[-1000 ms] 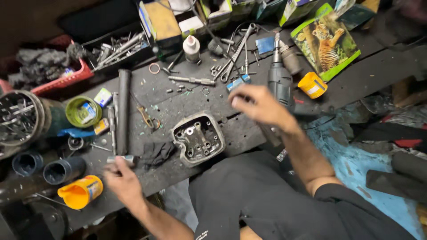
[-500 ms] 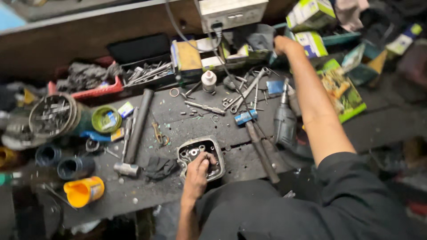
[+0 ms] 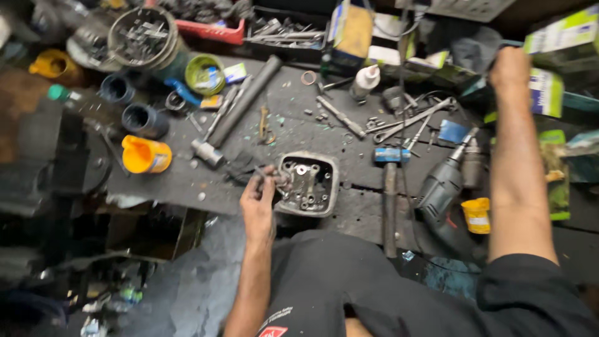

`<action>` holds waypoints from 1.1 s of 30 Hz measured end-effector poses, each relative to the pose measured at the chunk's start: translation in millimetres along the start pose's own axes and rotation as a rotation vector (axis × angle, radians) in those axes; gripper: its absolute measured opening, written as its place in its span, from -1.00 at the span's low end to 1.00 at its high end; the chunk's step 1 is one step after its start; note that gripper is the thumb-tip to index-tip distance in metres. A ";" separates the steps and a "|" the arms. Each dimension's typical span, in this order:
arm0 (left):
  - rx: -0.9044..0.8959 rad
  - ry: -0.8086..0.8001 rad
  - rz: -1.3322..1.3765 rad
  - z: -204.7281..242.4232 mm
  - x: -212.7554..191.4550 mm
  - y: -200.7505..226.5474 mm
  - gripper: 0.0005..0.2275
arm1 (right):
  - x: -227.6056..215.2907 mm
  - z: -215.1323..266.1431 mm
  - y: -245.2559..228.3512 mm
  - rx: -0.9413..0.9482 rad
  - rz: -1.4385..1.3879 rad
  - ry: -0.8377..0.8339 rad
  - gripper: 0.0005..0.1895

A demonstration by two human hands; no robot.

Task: The person assembles a mechanical part by inserting cylindrical components into a metal housing. They use a hammer to tap the components into place and repeatedly adjust the part on the workbench.

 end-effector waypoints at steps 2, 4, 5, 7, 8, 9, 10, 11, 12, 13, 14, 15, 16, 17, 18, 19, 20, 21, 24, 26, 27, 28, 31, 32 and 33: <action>-0.060 0.024 0.261 -2.9 -4.1 -7.9 -0.69 | -20.5 11.5 -0.8 -0.037 0.074 0.131 -0.92; -0.118 -0.051 0.388 -2.2 1.2 -14.1 -0.68 | -33.4 21.8 21.5 0.158 -0.060 0.162 -0.94; -0.152 -0.095 0.452 -1.0 3.8 -16.5 -0.68 | -34.6 38.9 39.6 0.362 -0.219 0.098 -0.85; -0.198 -0.114 0.333 2.4 2.8 -21.2 -0.66 | -77.8 79.3 20.0 0.194 -0.426 0.366 -0.85; -0.223 -0.130 0.272 2.9 4.1 -23.7 -0.65 | -100.7 103.9 5.8 0.108 -0.527 0.499 -0.78; -0.229 -0.167 0.256 3.9 8.1 -23.7 -0.65 | -96.1 124.1 -4.9 0.156 -0.914 0.362 -0.74; -0.234 -0.204 0.241 3.4 12.7 -23.5 -0.66 | -86.2 141.9 -33.2 0.204 -1.298 0.213 -0.69; -0.246 -0.245 0.227 5.6 19.5 -26.1 -0.66 | -99.2 158.2 -68.9 0.072 -1.405 0.164 -0.90; -0.245 -0.269 0.124 5.6 23.8 -27.7 -0.67 | -90.8 177.6 -95.6 0.237 -1.516 0.103 -0.89; -0.250 -0.293 0.027 7.5 30.4 -30.5 -0.67 | -92.4 199.0 -133.3 0.239 -1.691 -0.061 -0.88; -0.252 -0.320 -0.069 10.2 38.6 -32.9 -0.68 | -101.0 210.6 -167.2 0.222 -1.955 -0.007 -0.83; -0.184 -0.384 -0.152 9.4 49.9 -26.1 -0.69 | -105.6 220.2 -195.2 0.253 -2.036 -0.073 -0.75; -0.114 -0.450 -0.233 11.0 62.3 -18.9 -0.71 | -112.0 230.1 -219.0 0.283 -2.117 -0.139 -0.66; -0.038 -0.503 -0.314 13.9 71.8 -9.8 -0.73 | -119.2 236.2 -238.1 0.297 -2.151 -0.150 -0.67; 0.020 -0.512 -0.392 16.4 79.6 -2.5 -0.74 | -126.3 242.4 -255.1 0.311 -2.186 -0.160 -0.67; 0.085 -0.518 -0.474 18.0 88.6 5.3 -0.76 | -132.7 245.5 -269.6 0.319 -2.226 -0.169 -0.67; 0.151 -0.524 -0.555 19.4 97.5 13.5 -0.77 | -137.8 250.0 -278.7 0.356 -2.225 -0.167 -0.68; 0.199 -0.540 -0.588 20.8 106.9 20.0 -0.76 | -141.3 253.0 -286.4 0.389 -2.224 -0.168 -0.68; 0.326 -0.580 -0.648 25.9 130.4 34.8 -0.71 | -155.0 257.8 -305.6 0.360 -2.188 -0.123 -0.67; 0.386 -0.597 -0.640 26.8 140.7 42.1 -0.68 | -163.4 259.4 -316.4 0.322 -2.150 -0.084 -0.67; 0.383 -0.604 -0.623 24.8 144.1 42.9 -0.68 | -167.3 260.5 -320.2 0.312 -2.129 -0.066 -0.67; 0.380 -0.611 -0.605 22.3 146.4 43.3 -0.69 | -170.3 260.4 -323.3 0.303 -2.107 -0.048 -0.67; 0.395 -0.639 -0.565 20.0 149.6 41.7 -0.73 | -184.4 259.9 -329.3 0.175 -1.972 0.027 -0.70; 0.405 -0.648 -0.553 20.5 149.2 41.1 -0.75 | -184.7 261.2 -330.1 0.189 -1.977 0.044 -0.72; 0.408 -0.644 -0.551 19.0 147.8 40.3 -0.75 | -184.7 261.8 -331.4 0.198 -1.983 0.060 -0.73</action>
Point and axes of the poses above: each hand's wrist, its own z-axis away from the middle knuckle, its own x-axis out of the palm, y = z × x, the point moved 9 cm from there along -z, towards the middle knuckle, and after that the axes turned 3 degrees about -x, right-handed, at the moved point
